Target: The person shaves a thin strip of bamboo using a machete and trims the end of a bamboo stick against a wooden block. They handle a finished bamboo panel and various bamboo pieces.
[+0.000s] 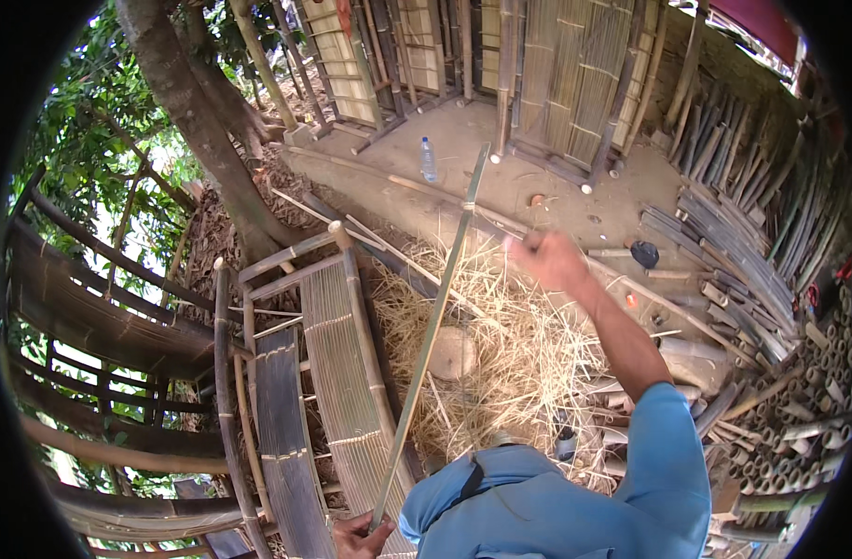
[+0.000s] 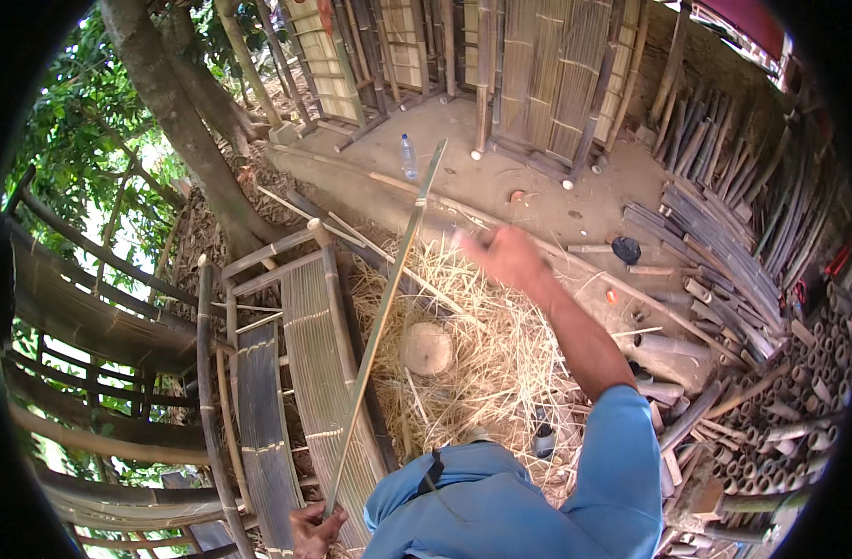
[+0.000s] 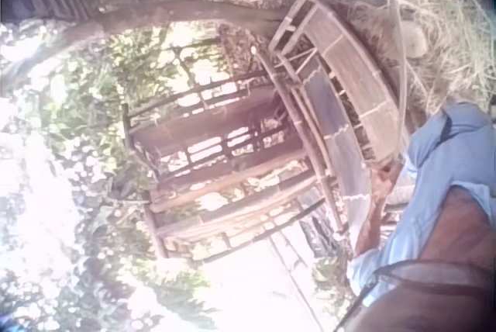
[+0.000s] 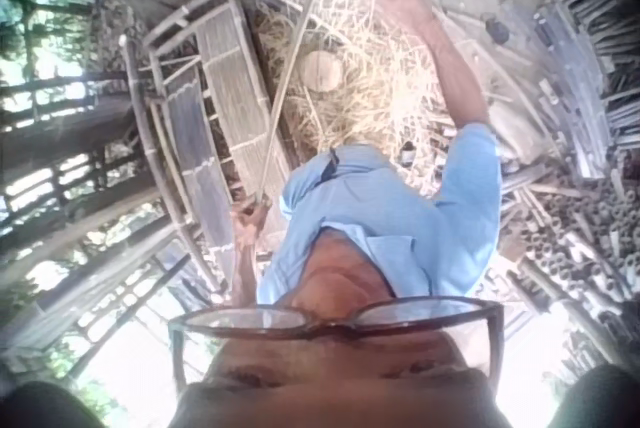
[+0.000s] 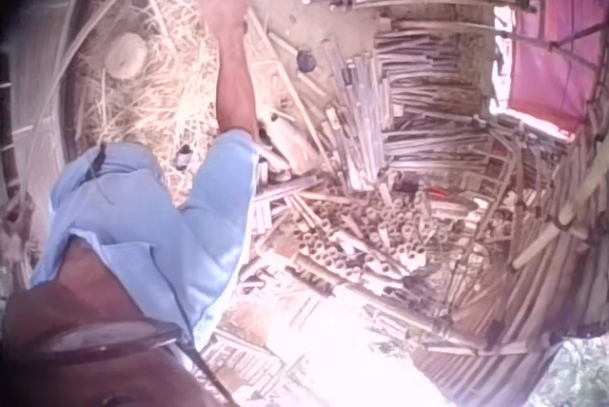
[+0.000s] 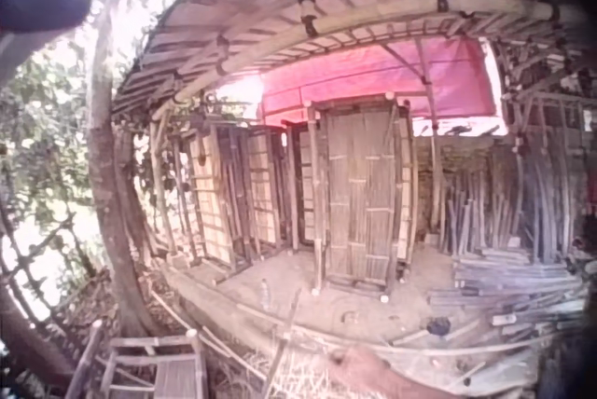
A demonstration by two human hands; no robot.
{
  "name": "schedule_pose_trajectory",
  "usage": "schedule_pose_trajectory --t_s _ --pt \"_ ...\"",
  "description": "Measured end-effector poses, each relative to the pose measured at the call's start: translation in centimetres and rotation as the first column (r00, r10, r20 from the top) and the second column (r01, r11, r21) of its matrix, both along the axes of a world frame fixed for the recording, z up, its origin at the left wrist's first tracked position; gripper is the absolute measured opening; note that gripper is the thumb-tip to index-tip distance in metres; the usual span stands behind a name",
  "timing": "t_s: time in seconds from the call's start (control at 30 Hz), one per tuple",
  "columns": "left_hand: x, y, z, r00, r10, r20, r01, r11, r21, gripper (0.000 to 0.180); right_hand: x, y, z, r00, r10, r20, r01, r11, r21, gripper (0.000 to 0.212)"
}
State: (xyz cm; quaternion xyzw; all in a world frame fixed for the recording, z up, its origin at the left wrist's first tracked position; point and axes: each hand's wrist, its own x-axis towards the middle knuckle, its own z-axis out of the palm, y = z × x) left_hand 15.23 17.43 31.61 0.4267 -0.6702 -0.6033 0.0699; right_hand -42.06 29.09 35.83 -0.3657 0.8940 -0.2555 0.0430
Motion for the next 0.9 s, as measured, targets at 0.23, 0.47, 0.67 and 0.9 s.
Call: schedule_pose_trajectory --t_s 0.23,0.47,0.67,0.9 --pt "-0.1 -1.0 1.6 0.998 0.016 0.069 -0.032 0.968 0.248 0.025 -11.8 4.4 -0.8 0.883 -0.467 0.048 0.463 0.85 -0.253 0.09" --pt "-14.2 -3.5 4.3 0.969 -0.116 -0.216 0.138 0.986 0.092 0.043 9.3 -1.8 -4.0 0.987 -0.004 0.159 0.061 0.932 -0.358 0.055" --pt "-19.8 -3.5 5.8 0.903 0.026 -0.429 0.152 0.915 0.374 0.037 18.7 -1.8 -0.7 0.821 0.427 -0.379 -0.495 0.863 -0.099 0.068" --pt "-17.0 -2.0 6.0 0.923 -0.112 -0.368 0.21 0.949 0.236 0.041 14.1 -1.5 1.6 0.885 0.321 -0.336 -0.378 0.918 -0.12 0.071"
